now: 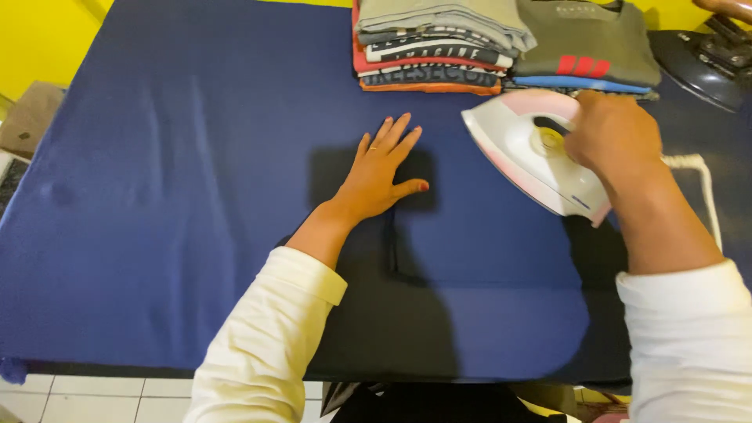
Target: Ironing and folding t-shirts on a table
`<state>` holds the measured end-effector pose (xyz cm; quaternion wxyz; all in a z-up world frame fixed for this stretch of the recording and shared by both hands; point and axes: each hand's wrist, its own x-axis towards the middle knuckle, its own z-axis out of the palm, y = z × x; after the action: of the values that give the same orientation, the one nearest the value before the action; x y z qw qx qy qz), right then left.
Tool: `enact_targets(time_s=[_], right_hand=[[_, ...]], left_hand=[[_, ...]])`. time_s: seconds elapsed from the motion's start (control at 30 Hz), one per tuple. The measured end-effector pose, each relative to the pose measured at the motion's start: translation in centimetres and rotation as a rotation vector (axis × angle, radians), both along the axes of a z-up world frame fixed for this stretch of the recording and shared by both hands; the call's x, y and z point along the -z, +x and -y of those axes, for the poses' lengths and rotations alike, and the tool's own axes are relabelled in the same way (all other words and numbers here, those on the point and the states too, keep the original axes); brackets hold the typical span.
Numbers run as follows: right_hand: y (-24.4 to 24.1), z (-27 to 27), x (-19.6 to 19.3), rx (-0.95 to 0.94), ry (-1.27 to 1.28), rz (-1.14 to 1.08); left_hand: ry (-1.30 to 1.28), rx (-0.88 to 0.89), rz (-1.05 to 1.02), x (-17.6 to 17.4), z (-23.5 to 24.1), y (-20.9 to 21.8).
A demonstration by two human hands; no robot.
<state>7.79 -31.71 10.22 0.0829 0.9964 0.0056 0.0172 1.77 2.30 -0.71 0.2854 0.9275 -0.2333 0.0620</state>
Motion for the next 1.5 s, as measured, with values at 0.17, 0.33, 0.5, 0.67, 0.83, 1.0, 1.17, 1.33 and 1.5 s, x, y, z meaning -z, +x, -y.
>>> enact_targets(time_s=[0.17, 0.33, 0.5, 0.67, 0.83, 1.0, 1.17, 1.33, 1.5], right_hand=[[-3.2, 6.5, -0.2, 0.231, -0.046, -0.061], [-7.1, 12.6, -0.3, 0.259, -0.006, -0.008], [-10.1, 8.5, 0.7, 0.171, -0.123, -0.064], [-4.7, 9.2, 2.3, 0.074, -0.111, 0.109], [-1.2, 11.0, 1.0, 0.192, -0.062, 0.013], [-3.3, 17.9, 2.7, 0.314, -0.042, 0.086], [-6.8, 21.2, 2.8, 0.393, -0.055, 0.084], [-9.2, 22.8, 4.4, 0.288, -0.155, 0.110], [-10.1, 10.8, 2.1, 0.075, -0.156, 0.042]], left_hand=[[0.124, 0.172, 0.166, -0.9, 5.6, 0.0], [0.407, 0.122, 0.229, 2.3, 6.0, 1.6], [0.362, 0.054, 0.092, 1.4, 5.6, 1.0], [0.326, 0.061, 0.039, 0.0, 5.4, 0.4], [0.345, 0.038, 0.023, 0.6, 5.3, 0.6], [0.325, 0.059, 0.046, 0.1, 5.2, 0.3], [0.292, 0.083, 0.092, 1.3, 4.7, 1.4], [0.188, 0.036, 0.023, 1.3, 2.0, 2.4], [-0.050, 0.119, -0.130, 1.7, 1.0, 3.1]])
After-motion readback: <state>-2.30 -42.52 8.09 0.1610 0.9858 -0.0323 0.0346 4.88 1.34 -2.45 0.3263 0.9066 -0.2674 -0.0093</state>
